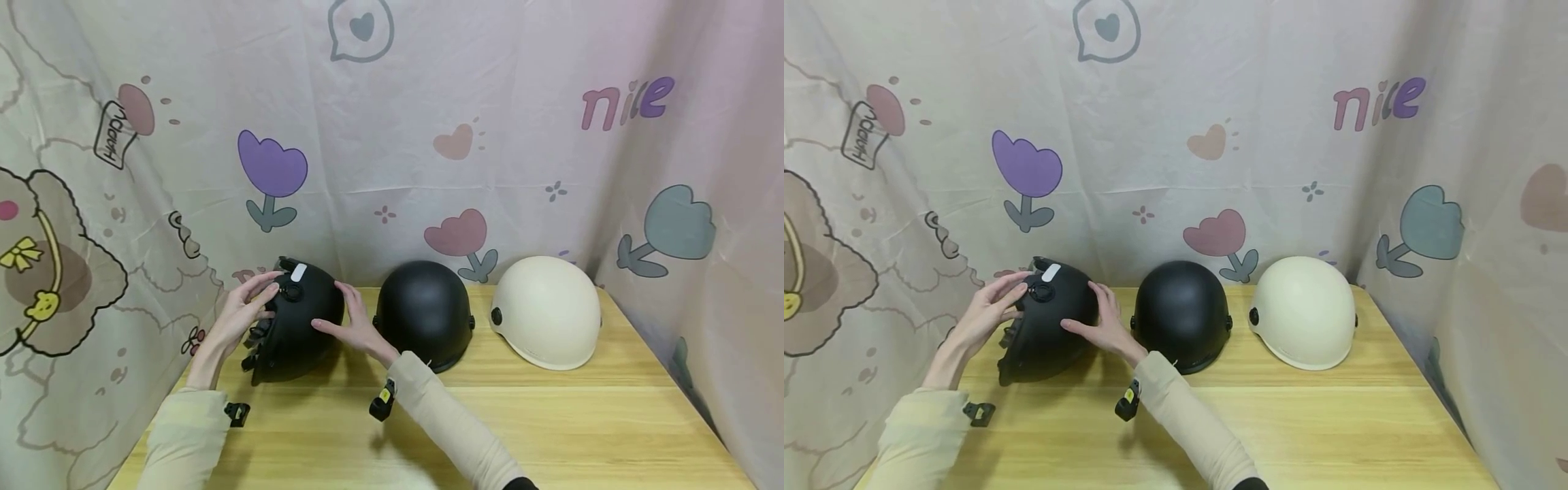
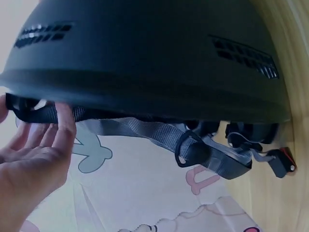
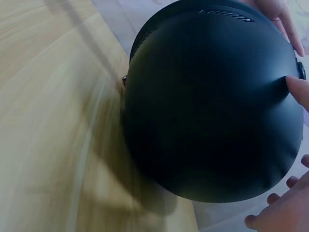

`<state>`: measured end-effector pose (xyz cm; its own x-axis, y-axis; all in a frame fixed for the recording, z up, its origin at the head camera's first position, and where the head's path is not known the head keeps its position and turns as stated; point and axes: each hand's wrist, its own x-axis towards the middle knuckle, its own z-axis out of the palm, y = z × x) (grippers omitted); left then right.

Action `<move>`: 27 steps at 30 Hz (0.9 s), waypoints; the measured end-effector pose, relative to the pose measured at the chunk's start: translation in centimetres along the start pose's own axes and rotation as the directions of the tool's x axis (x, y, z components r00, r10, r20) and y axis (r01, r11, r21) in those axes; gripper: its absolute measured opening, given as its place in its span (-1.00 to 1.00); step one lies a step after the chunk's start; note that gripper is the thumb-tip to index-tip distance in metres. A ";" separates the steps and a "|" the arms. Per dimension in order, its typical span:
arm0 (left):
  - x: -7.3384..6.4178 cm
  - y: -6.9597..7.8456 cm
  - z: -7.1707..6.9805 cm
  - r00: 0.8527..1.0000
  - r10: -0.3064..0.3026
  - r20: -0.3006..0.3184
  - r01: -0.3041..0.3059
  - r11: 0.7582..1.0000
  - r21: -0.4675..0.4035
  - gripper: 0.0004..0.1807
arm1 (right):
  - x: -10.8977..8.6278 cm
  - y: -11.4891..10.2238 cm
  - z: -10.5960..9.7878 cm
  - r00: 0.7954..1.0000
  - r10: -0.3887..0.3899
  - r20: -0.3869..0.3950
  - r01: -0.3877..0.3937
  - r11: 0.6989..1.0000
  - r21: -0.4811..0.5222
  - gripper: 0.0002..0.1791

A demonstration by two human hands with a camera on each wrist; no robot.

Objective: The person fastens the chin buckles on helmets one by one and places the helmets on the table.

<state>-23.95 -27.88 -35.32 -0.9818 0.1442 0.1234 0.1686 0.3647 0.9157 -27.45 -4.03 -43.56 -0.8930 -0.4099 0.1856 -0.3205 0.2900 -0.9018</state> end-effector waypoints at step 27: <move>-0.7 -3.4 -2.2 0.993 -0.096 0.063 0.089 0.990 0.107 -0.22 | -0.2 -2.6 0.0 0.992 0.113 -0.046 -0.120 0.976 -0.180 0.19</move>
<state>-24.02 -31.21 -37.68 -0.9860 0.1663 0.0102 0.0887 0.4723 0.8770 -26.48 -4.69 -41.20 -0.9373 -0.3339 0.1002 -0.2627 0.4879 -0.8324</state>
